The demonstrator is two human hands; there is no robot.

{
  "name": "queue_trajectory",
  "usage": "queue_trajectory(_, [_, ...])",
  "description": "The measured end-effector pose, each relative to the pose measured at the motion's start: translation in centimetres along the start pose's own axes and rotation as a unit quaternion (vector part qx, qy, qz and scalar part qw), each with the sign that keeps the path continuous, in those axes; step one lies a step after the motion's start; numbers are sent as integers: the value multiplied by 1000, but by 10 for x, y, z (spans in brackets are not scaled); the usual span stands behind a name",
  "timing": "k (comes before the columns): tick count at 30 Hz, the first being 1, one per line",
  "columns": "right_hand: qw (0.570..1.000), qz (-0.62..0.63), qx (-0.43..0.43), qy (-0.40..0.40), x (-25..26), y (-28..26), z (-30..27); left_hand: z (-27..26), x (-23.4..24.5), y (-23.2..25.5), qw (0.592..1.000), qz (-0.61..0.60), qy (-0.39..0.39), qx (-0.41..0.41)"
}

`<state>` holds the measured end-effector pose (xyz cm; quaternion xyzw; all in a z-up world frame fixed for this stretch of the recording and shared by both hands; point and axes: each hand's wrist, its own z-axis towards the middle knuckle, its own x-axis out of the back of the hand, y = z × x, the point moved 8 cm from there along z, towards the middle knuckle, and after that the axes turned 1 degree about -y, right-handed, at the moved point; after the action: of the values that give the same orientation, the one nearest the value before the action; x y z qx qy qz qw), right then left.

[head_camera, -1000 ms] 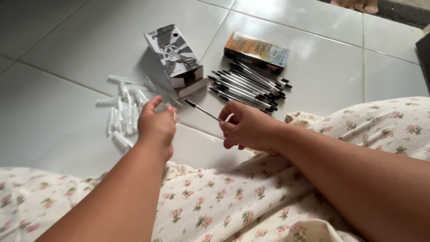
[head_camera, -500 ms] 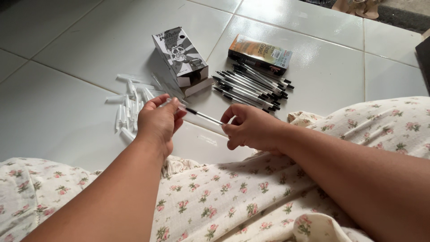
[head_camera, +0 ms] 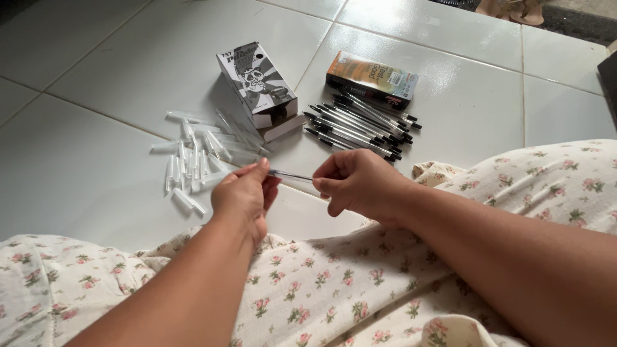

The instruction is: The person assembles multiple pens by inserting ink cartridges into clear barrels and attaching caps. The person repeatedly picks up a barrel, inserts a cartridge, and places the cap on the finished pen, stacking them on the floor.

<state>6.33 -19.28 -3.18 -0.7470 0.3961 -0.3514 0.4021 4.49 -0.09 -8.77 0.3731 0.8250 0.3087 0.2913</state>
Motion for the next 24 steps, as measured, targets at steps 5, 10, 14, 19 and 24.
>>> queue_trajectory(5, [999,-18,-25,10,4,2,-1,0,-3,1,999,26,3,22])
queue_trajectory(10, [990,-122,-66,-2,3,-4,1,11,-9,56,986,97,18,-132])
queue_trajectory(14, [954,-281,-102,-19,13,-8,-2,17,-28,78,966,161,-30,-198])
queue_trajectory(19, [951,-266,-144,61,31,-4,-1,14,-55,86,950,183,-119,-224])
queue_trajectory(24, [968,63,-81,230,64,-8,1,4,-33,85,974,124,-117,-148])
